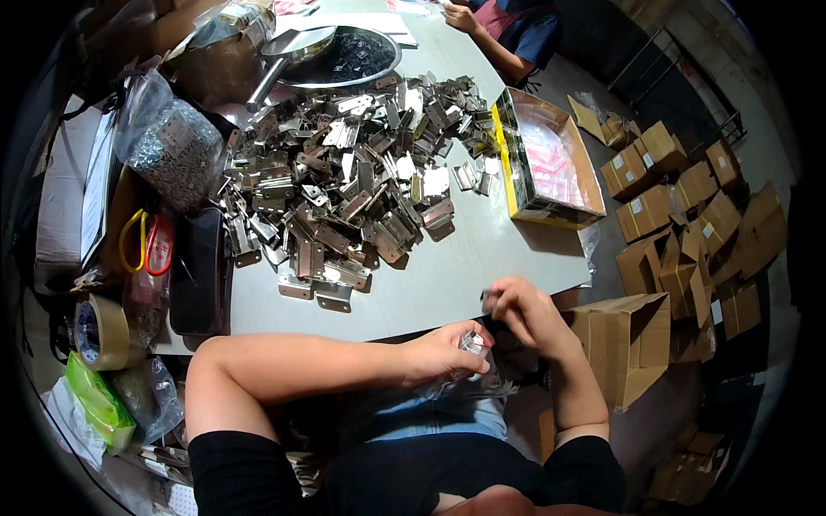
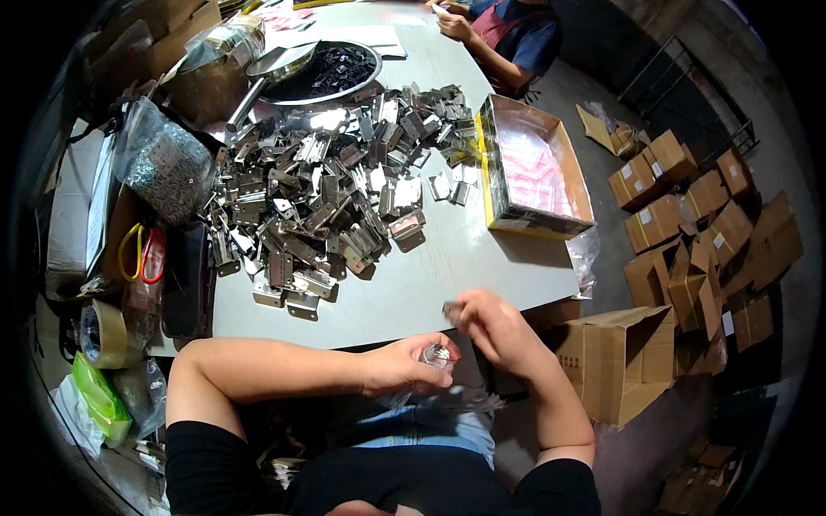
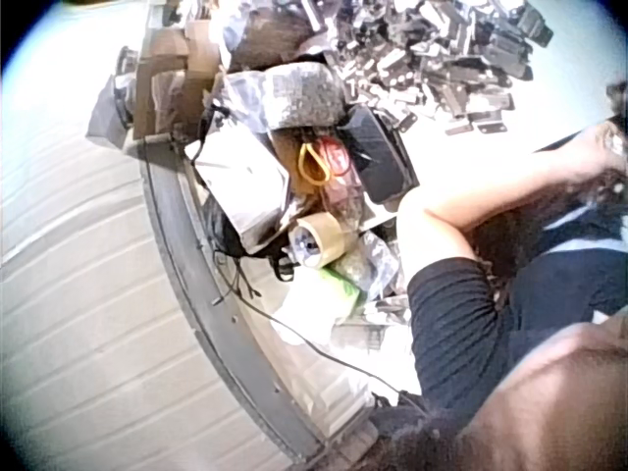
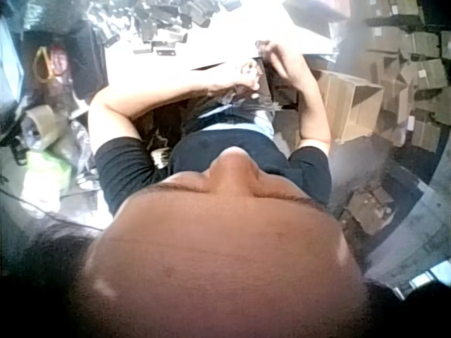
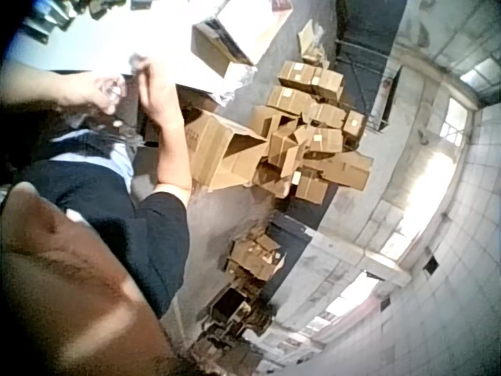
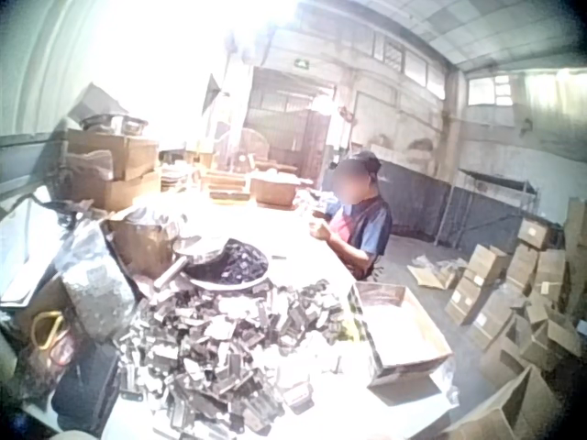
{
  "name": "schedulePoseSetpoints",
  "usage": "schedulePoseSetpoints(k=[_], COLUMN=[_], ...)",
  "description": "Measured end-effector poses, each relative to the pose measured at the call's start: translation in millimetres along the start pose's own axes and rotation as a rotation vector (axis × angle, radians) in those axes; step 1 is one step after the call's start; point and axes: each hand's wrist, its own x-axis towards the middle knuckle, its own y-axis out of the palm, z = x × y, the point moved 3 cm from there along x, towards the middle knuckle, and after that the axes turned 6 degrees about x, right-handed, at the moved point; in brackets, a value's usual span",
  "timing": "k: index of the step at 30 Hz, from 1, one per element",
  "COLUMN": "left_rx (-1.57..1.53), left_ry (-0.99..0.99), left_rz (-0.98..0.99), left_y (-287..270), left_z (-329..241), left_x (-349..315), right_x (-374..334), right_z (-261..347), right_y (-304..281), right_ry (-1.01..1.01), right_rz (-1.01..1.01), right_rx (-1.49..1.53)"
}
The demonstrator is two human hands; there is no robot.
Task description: The person repeatedly picks up small metal hinges from a large pile on a table, places them into small plastic bags, and sets the filled bags into a cardboard box. The process is continuous and repetitive, focusing on sorting and packaging the hardware components.
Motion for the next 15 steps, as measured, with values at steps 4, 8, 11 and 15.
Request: schedulePoseSetpoints(k=[4, 8, 11, 15], left_rx=[-0.006, 0.053, 0.080, 0.062], left_ry=[0.030, -0.008, 0.021, 0.072], left_rz=[0.052, 0.053, 0.063, 0.059], left_y=[8, 7, 8, 7], left_z=[-4, -5, -7, -4], left_x=[-3, -6, -5, -3], right_x=[-7, -8, -8, -2], right_z=[29, 31, 30, 39], right_y=[-5, -7, -3, 6], right_ry=[0.017, -0.005, -0.010, 0.185], right_rz=[0.255, 0.281, 0.282, 0.254], right_rx=[0.091, 0.197, 0.222, 0.139])
